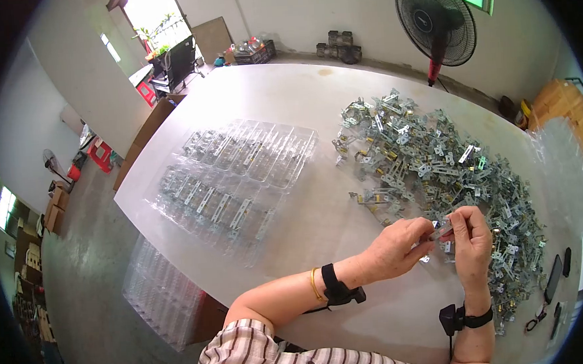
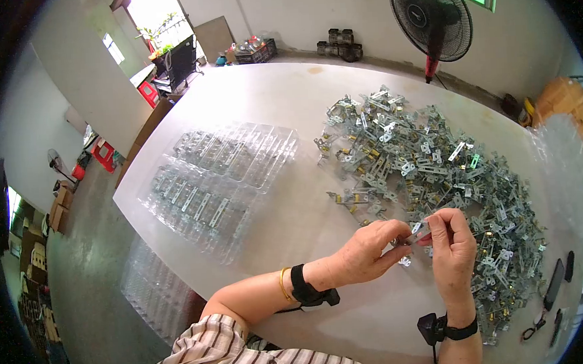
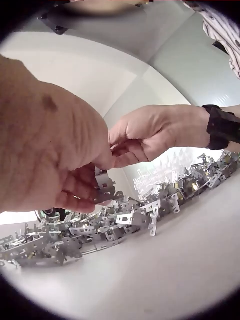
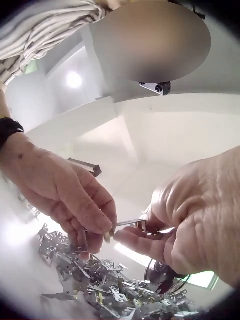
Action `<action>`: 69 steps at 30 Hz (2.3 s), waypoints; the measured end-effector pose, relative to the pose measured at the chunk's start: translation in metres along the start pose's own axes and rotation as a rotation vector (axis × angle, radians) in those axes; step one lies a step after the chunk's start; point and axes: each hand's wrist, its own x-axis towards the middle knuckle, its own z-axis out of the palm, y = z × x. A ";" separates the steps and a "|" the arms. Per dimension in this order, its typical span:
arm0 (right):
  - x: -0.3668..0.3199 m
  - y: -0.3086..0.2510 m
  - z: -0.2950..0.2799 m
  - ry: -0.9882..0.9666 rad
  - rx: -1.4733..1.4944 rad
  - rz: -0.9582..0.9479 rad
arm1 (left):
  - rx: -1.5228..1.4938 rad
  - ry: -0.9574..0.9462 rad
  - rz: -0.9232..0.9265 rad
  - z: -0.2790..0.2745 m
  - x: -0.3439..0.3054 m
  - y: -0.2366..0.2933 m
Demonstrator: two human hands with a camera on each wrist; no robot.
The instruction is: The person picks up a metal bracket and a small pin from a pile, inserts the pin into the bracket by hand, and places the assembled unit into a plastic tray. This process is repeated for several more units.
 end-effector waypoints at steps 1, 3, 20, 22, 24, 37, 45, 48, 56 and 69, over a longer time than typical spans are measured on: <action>0.000 0.000 0.001 -0.011 -0.007 -0.001 | -0.003 -0.001 -0.021 0.000 0.000 0.000; -0.001 -0.004 0.007 0.032 0.014 -0.022 | 0.001 0.001 -0.047 -0.001 0.000 0.002; -0.048 0.027 0.060 -0.999 0.135 0.273 | 0.755 0.422 -0.535 -0.161 0.018 0.032; -0.046 0.024 0.060 -0.985 0.189 0.339 | 0.961 0.400 -0.544 -0.188 0.015 0.025; -0.048 0.025 0.059 -0.966 0.242 0.405 | 1.046 0.390 -0.563 -0.215 0.004 0.005; -0.047 0.025 0.056 -0.999 0.216 0.360 | 1.197 0.111 -1.044 -0.246 0.007 -0.041; -0.043 0.023 0.054 -1.023 0.174 0.358 | 1.279 0.094 -0.890 -0.216 0.015 -0.020; -0.042 0.018 0.052 -1.044 0.071 0.291 | 1.119 0.088 -0.729 -0.174 0.025 0.010; -0.042 0.025 0.049 -1.096 0.137 0.201 | 0.724 -0.104 -0.278 -0.075 0.023 -0.022; -0.042 0.036 0.050 -1.132 0.260 0.272 | 0.980 -0.130 -0.202 -0.063 0.023 -0.043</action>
